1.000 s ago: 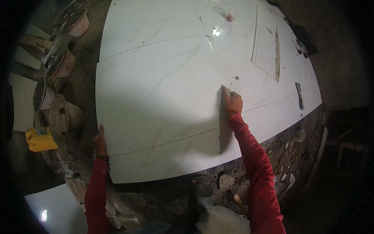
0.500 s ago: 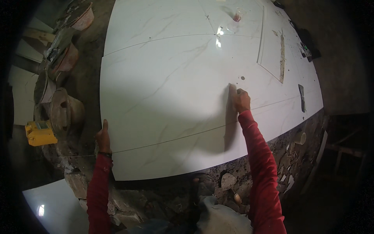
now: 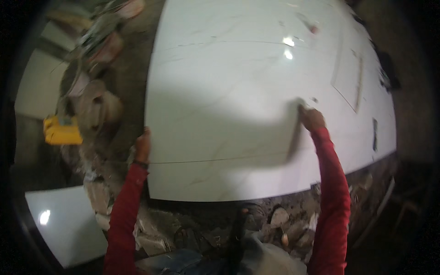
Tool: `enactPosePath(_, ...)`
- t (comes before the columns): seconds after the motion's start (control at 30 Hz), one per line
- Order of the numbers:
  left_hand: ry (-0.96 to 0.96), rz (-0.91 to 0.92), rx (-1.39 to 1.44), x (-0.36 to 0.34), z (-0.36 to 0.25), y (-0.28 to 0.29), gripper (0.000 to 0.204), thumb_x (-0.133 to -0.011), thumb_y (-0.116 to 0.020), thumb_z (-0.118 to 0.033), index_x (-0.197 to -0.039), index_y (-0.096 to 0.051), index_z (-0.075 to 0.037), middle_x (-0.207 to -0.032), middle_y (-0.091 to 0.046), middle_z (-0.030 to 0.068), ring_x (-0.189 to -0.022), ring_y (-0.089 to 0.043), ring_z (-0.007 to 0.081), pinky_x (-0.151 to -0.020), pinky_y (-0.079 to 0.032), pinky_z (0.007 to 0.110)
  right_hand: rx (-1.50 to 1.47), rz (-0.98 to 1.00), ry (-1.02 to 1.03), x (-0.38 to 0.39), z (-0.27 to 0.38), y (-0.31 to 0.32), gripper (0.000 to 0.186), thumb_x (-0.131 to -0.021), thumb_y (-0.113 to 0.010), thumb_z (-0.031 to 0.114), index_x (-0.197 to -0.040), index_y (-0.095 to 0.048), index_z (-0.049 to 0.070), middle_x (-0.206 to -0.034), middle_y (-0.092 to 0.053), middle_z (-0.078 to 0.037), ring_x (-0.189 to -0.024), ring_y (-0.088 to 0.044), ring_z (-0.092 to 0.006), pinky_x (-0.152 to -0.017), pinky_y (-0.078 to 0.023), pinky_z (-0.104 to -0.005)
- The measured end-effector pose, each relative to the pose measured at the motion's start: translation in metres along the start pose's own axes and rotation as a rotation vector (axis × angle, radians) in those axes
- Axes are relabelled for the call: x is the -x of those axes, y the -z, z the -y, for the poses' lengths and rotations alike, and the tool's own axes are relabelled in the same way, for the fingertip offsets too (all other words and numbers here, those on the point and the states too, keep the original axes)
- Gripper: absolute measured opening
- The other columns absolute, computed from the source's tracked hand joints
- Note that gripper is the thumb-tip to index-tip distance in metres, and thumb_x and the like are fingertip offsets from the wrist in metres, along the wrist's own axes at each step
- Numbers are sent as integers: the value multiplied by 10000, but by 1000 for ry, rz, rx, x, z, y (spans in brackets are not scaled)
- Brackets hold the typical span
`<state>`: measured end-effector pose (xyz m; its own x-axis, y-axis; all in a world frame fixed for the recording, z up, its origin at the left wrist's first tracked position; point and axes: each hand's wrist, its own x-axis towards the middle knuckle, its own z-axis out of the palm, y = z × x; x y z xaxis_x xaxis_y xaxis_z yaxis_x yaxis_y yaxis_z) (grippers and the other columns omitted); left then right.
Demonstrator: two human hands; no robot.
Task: The person levels a wet cement bed with a trowel, places a large white tile onto the surface, aligns its edge with a guide string, and taps the tile into place with a rubber mallet.
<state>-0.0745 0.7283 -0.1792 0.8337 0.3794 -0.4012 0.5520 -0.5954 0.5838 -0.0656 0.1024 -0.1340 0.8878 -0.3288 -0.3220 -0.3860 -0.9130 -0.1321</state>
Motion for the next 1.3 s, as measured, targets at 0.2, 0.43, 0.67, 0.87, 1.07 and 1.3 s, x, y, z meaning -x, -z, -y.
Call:
enactPosePath(0.2,110,33,379,9,-4,-1,698,-972,-456,-549,-1117,-612,117,-942,-608,52,-861,-511,150,-798,-438,309,273,59,-98,19,52,35,676,-963,-318,601,-937,-728,65,-930,-707,-187,-868,-677,-389,-829,-521,-475)
enactPosePath(0.43,151,93,283,5,-14,-6,664,-974,-471,-525,-1103,-622,108,-906,-604,50,-832,-520,142,-764,-437,308,3,5,-201,35,46,62,655,-960,-336,604,-907,-703,63,-927,-706,-168,-872,-678,-356,-796,-517,-476)
enactPosePath(0.67,-33,-14,161,18,-21,0,546,-980,-498,-487,-791,-575,19,-719,-511,1,-666,-426,135,-629,-396,365,-168,-211,-87,158,36,34,563,-944,-533,520,-713,-624,14,-522,-585,-170,-521,-637,-319,-583,-500,-441)
enactPosePath(0.87,-353,-93,-154,12,-24,6,605,-988,-448,-506,-753,-553,42,-620,-518,106,-561,-448,232,-576,-399,403,-241,186,-263,269,12,-12,542,-895,-582,506,-759,-686,-8,-736,-654,-259,-753,-672,-397,-722,-514,-489)
enactPosePath(1.07,-492,-101,-754,6,-41,30,602,-986,-403,-465,-804,-702,24,-838,-678,258,-754,-645,439,-671,-489,512,-443,233,-396,295,5,-49,515,-923,-561,469,-855,-655,-33,-710,-662,-216,-590,-661,-311,-629,-527,-436)
enactPosePath(1.3,-550,-20,-927,15,-60,28,530,-985,-419,-427,-871,-713,-1,-880,-681,248,-810,-652,439,-711,-515,527,-1283,129,-763,298,-15,-83,374,-978,-543,370,-892,-567,6,-627,-567,-59,-463,-566,-149,-389,-428,-282)
